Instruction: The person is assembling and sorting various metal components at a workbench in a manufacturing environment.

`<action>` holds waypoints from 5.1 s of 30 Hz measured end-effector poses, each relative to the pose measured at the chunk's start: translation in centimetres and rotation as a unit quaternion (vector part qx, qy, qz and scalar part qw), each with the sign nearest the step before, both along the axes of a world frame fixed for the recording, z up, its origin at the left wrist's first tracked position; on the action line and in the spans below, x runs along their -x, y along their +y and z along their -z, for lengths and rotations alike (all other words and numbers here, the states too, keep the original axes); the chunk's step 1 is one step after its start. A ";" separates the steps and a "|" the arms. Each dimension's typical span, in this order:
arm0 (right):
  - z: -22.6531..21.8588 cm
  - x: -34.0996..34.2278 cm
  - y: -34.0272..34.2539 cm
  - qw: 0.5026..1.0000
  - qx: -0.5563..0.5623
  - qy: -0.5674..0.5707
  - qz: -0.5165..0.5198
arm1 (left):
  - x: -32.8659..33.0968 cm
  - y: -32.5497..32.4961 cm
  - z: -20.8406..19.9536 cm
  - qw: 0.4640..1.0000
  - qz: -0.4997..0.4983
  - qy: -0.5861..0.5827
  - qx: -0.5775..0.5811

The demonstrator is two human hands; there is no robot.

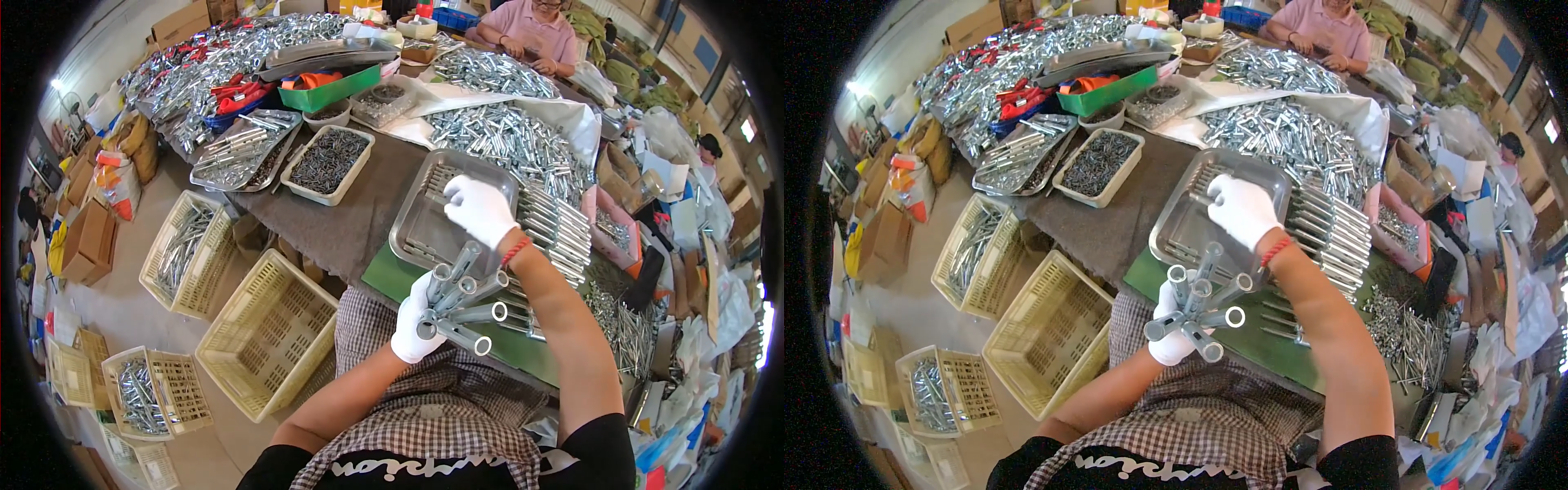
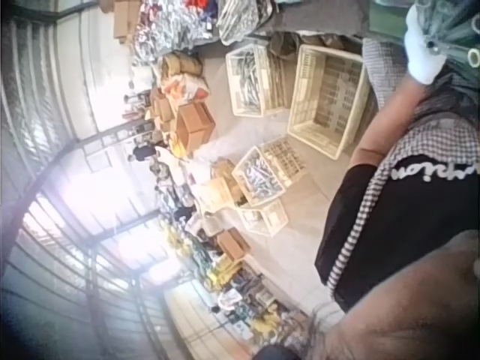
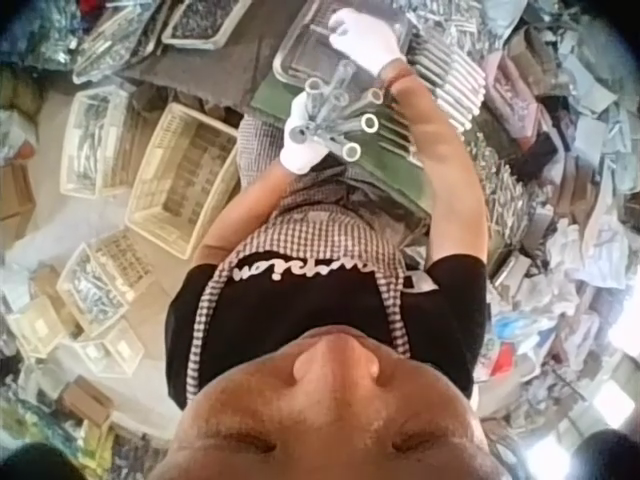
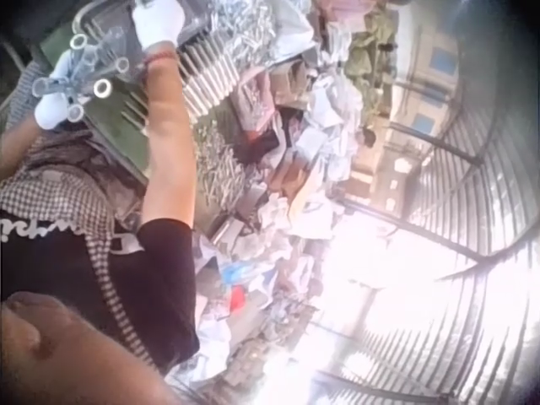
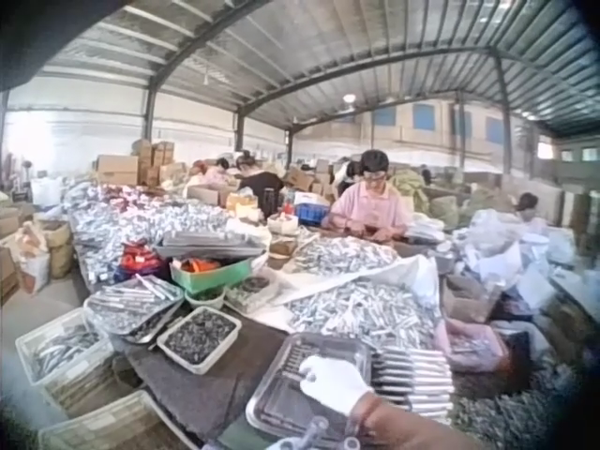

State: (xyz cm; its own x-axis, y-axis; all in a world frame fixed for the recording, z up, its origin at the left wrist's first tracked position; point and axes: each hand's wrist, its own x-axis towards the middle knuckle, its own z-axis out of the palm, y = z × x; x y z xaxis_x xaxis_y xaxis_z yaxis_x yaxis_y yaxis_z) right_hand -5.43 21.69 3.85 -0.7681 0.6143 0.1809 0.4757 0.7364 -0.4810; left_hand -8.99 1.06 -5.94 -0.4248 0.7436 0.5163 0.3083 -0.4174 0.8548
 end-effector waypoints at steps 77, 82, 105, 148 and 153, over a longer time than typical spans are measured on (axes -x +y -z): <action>-13.8 -5.8 -8.8 0.882 0.269 0.380 -0.080 | 0.1 1.0 -0.5 0.997 -0.013 -0.027 0.068; -13.9 -6.1 -11.5 0.948 0.049 0.240 -0.204 | -0.1 0.9 -1.5 0.988 0.078 -0.098 0.094; -12.2 -5.3 -10.6 0.940 -0.035 0.090 -0.328 | 0.1 1.9 0.1 0.997 -0.008 0.059 0.041; -10.0 -6.6 -4.6 0.845 0.291 0.448 -0.027 | -0.2 1.4 -1.9 0.993 0.012 -0.115 0.008; -13.1 -10.3 -10.8 0.860 0.183 0.461 -0.117 | -0.1 1.5 -2.9 0.999 -0.024 -0.022 0.021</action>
State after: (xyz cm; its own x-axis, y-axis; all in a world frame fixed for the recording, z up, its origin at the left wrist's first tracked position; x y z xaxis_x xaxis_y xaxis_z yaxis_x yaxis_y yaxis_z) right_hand 4.85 10.91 16.92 -0.5123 0.6077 0.6068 -0.3730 0.4790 -0.7946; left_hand -8.93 2.51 -3.03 -0.4820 0.7429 0.4645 0.2876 -0.3666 0.8848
